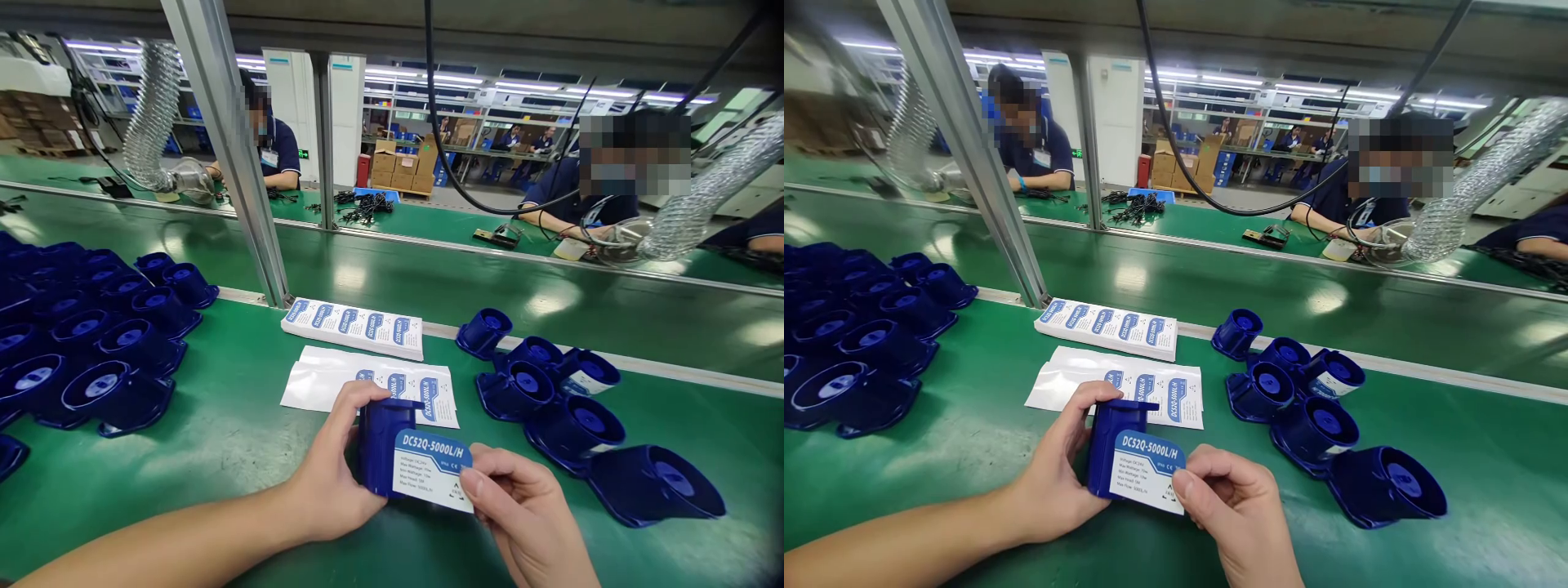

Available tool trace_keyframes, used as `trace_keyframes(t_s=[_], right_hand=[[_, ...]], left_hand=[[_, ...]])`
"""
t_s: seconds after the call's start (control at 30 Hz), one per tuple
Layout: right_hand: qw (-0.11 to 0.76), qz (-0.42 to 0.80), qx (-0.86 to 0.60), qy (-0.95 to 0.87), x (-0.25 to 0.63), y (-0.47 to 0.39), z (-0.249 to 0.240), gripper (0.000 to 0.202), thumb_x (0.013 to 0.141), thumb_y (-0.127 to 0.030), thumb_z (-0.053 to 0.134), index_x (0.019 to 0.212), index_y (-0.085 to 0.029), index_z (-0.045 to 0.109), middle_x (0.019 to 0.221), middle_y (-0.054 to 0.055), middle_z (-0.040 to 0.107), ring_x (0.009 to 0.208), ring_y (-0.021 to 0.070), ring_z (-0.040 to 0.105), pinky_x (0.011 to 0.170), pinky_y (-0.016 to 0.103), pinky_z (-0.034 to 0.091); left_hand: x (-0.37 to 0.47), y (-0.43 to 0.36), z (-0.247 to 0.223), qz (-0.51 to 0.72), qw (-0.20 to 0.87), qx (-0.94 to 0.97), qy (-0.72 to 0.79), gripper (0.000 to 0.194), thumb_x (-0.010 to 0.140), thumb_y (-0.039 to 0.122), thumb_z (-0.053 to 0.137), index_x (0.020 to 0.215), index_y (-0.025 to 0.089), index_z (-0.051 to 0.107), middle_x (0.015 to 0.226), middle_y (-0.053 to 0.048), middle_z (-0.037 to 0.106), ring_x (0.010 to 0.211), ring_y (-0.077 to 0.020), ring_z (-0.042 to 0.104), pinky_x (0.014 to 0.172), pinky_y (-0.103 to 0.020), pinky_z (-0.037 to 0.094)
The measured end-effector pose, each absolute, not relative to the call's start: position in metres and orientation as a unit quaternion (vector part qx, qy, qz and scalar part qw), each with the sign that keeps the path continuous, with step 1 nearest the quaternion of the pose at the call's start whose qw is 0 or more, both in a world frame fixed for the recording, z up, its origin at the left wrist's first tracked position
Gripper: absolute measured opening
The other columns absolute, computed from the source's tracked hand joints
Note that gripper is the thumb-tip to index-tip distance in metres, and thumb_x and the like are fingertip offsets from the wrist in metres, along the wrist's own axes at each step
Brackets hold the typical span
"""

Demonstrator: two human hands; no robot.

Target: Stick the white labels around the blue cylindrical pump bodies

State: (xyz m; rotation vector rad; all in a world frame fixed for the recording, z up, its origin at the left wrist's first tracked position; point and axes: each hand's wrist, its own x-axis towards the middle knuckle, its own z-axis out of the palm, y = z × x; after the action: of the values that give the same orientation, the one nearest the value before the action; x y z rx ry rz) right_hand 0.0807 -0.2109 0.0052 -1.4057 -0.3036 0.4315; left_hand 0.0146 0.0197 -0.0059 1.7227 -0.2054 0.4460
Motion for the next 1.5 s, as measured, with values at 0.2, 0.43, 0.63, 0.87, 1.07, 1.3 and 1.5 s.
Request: trace_keyframes(t_s=[0.2,0.43,0.63,0.87,1.07,1.3,1.5], right_hand=[[0.734,0.196,-0.636,-0.135,0.0807,-0.2111,0.0061,0.028,0.086,-0.041,0.089,0.071,-0.020,0.077,0.062,0.000,0.055,0.058,0.0134,0.048,0.053,0.026,0.036],[0.729,0.190,-0.643,-0.140,0.0794,-0.2102,0.0086,0.029,0.085,-0.043,0.089,0.070,-0.020,0.077,0.063,0.001,0.055,0.058,0.0149,0.048,0.053,0.028,0.037],[0.729,0.186,-0.645,-0.138,0.0801,-0.2095,0.0070,0.029,0.084,-0.042,0.090,0.071,-0.020,0.078,0.064,0.001,0.055,0.060,0.0152,0.048,0.054,0.028,0.037],[0.726,0.180,-0.648,-0.144,0.0791,-0.2087,0.0099,0.030,0.085,-0.041,0.090,0.069,-0.019,0.077,0.062,0.001,0.055,0.059,0.0149,0.048,0.053,0.028,0.036],[0.722,0.179,-0.652,-0.145,0.0794,-0.2078,0.0101,0.030,0.084,-0.041,0.089,0.068,-0.020,0.077,0.062,0.001,0.055,0.059,0.0149,0.048,0.052,0.028,0.036],[0.724,0.176,-0.650,-0.148,0.0792,-0.2088,0.0086,0.028,0.085,-0.041,0.089,0.070,-0.021,0.078,0.062,0.001,0.056,0.059,0.0149,0.049,0.052,0.028,0.037],[0.721,0.173,-0.653,-0.151,0.0787,-0.2086,0.0091,0.028,0.085,-0.041,0.089,0.069,-0.020,0.078,0.063,0.002,0.056,0.059,0.0153,0.049,0.052,0.029,0.038]], left_hand=[[0.0152,0.0199,-0.0030,0.190,0.624,0.750,-0.109,0.078,0.076,0.011,0.078,0.143,0.032,0.045,0.139,-0.010,0.048,0.124,-0.0314,0.061,0.105,-0.048,0.054],[0.0146,0.0202,-0.0025,0.183,0.630,0.748,-0.105,0.080,0.074,0.008,0.078,0.143,0.031,0.045,0.138,-0.011,0.048,0.125,-0.0336,0.061,0.108,-0.052,0.053],[0.0139,0.0202,-0.0029,0.182,0.631,0.747,-0.106,0.083,0.072,0.003,0.076,0.144,0.031,0.044,0.138,-0.010,0.049,0.122,-0.0330,0.062,0.106,-0.051,0.054],[0.0143,0.0210,-0.0045,0.185,0.624,0.752,-0.105,0.084,0.072,0.003,0.078,0.144,0.031,0.044,0.138,-0.011,0.049,0.123,-0.0322,0.061,0.103,-0.048,0.056],[0.0142,0.0208,-0.0046,0.187,0.620,0.755,-0.109,0.086,0.070,0.003,0.079,0.144,0.031,0.044,0.138,-0.011,0.050,0.120,-0.0318,0.062,0.103,-0.049,0.056],[0.0145,0.0209,-0.0036,0.191,0.622,0.752,-0.108,0.086,0.070,0.003,0.078,0.144,0.031,0.044,0.138,-0.011,0.051,0.120,-0.0327,0.063,0.104,-0.050,0.056],[0.0141,0.0208,-0.0027,0.190,0.624,0.751,-0.105,0.085,0.070,0.003,0.079,0.143,0.031,0.045,0.139,-0.011,0.051,0.120,-0.0323,0.063,0.105,-0.050,0.055]])
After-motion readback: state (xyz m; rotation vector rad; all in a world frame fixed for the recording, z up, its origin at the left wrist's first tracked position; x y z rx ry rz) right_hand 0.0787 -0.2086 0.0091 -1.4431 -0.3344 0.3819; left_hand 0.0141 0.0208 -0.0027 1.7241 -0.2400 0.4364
